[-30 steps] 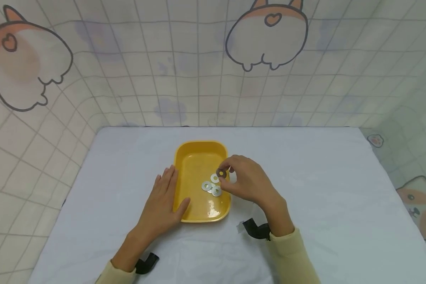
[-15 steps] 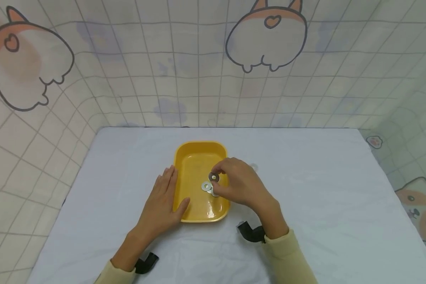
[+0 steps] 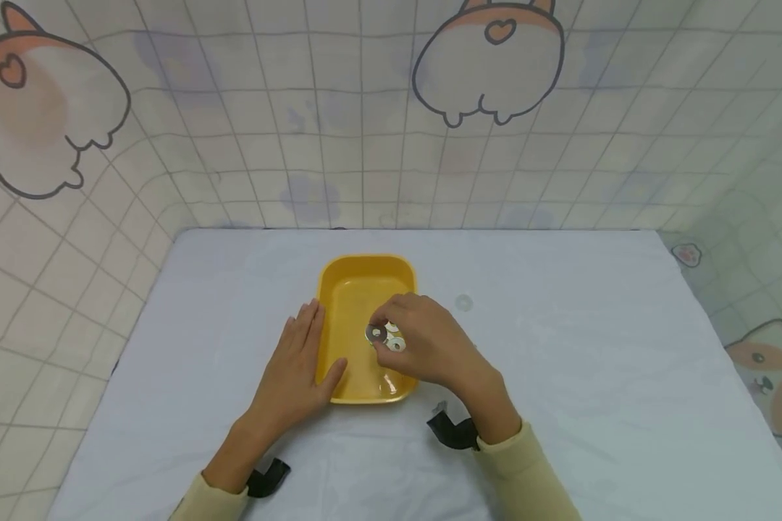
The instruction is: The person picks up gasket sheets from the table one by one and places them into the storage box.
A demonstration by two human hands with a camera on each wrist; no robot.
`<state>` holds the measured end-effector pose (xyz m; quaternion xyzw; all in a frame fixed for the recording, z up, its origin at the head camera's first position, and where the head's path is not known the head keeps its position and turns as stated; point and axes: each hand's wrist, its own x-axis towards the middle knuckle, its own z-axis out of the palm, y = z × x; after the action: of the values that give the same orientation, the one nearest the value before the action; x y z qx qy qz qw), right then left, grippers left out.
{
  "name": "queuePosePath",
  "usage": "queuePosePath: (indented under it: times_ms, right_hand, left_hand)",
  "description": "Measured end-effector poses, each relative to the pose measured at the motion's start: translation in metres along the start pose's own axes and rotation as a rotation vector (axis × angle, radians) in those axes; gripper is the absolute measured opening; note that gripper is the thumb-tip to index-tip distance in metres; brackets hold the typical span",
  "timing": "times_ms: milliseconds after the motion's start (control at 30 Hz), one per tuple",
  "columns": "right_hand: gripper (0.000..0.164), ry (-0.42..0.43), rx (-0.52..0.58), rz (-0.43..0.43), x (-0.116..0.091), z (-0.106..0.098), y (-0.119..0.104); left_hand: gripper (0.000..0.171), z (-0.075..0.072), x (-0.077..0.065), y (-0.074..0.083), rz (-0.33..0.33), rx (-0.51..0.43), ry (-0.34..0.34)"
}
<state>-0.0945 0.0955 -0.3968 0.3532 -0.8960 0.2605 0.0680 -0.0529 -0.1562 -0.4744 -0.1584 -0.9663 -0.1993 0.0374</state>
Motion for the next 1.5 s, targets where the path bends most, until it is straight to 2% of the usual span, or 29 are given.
queuePosePath:
  times_ms: [267, 433, 533, 867, 1000, 1200, 1500]
  right_hand:
    - [0.012, -0.027, -0.032, -0.036, 0.002, 0.004, -0.008]
    - [0.027, -0.052, -0.025, -0.008, 0.002, 0.001, -0.009]
    - [0.033, -0.048, -0.018, 0.04, 0.0, -0.004, -0.002]
    - [0.036, -0.057, 0.036, 0.301, -0.015, -0.029, 0.033]
    - [0.035, -0.052, 0.054, 0.37, -0.019, -0.035, 0.048]
    - [0.031, -0.026, 0.093, 0.427, -0.023, -0.03, 0.069]
    - [0.035, -0.141, 0.083, 0.516, -0.017, -0.009, 0.083]
  left_hand:
    - [0.089, -0.001, 0.001, 0.0, 0.01, -0.002, 0.015]
    - [0.089, -0.001, 0.001, 0.0, 0.003, -0.004, 0.006]
    - [0.089, 0.0, 0.001, 0.0, 0.003, -0.002, 0.005]
    - [0.089, 0.001, 0.0, 0.001, -0.008, -0.006, 0.0]
    - [0.089, 0.0, 0.001, 0.001, -0.004, 0.0, 0.006]
    - [0.088, 0.001, 0.002, 0.0, -0.006, 0.009, -0.007]
    - [0.089, 0.0, -0.002, 0.0, -0.024, 0.016, -0.016]
